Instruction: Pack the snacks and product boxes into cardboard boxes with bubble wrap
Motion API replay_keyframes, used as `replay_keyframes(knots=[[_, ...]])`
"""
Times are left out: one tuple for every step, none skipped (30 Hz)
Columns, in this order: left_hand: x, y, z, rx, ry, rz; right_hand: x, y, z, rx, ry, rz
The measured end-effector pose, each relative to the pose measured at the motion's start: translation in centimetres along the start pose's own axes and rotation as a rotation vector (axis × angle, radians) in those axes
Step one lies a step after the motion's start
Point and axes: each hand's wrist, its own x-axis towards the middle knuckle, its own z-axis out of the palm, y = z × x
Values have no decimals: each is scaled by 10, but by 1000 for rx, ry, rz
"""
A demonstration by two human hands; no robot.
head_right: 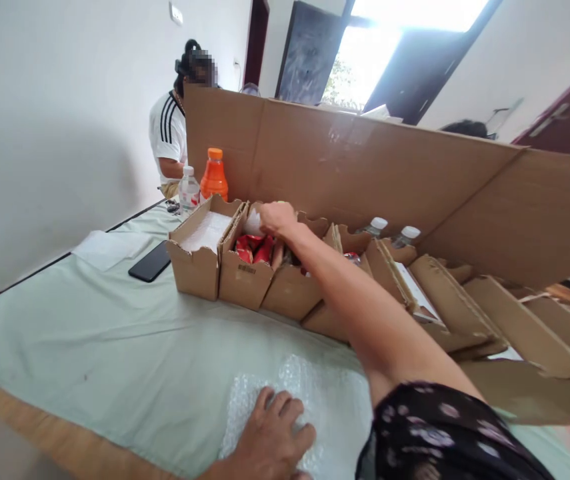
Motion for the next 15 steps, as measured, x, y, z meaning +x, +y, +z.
replay_keyframes(knots=[[-2, 1, -7, -40, 30, 1, -14, 3, -14, -12, 40, 52], [-4, 2, -14, -90, 86, 10, -32, 7, -28, -8, 104, 97], [-5, 3, -21, -155, 163, 27, -54, 11, -42, 14, 192, 123], [-7, 5, -27, -243, 244, 40, -80, 14, -53, 47, 298, 123], [-8, 6, -33, -370, 312, 41, -110, 16, -62, 81, 410, 100], [-10, 8, -39, -543, 362, 26, -142, 16, -66, 111, 516, 56], [-12, 11, -47, -765, 388, -4, -176, 14, -65, 126, 594, 1], [-14, 14, -54, -1022, 384, -44, -211, 9, -60, 122, 633, -57], [-18, 18, -61, -1288, 356, -86, -246, 2, -49, 116, 640, -108], [-21, 22, -68, -1532, 325, -121, -279, -8, -34, 115, 625, -152], [-25, 26, -72, -1731, 308, -148, -310, -19, -16, 124, 611, -201], [-29, 30, -75, -1869, 309, -180, -339, -32, 3, 148, 598, -248], [-32, 34, -76, -1943, 328, -231, -365, -44, 22, 184, 584, -267], [-36, 38, -74, -1957, 368, -305, -388, -57, 39, 236, 561, -269], [-39, 41, -70, -1923, 416, -392, -407, -67, 53, 302, 542, -252]])
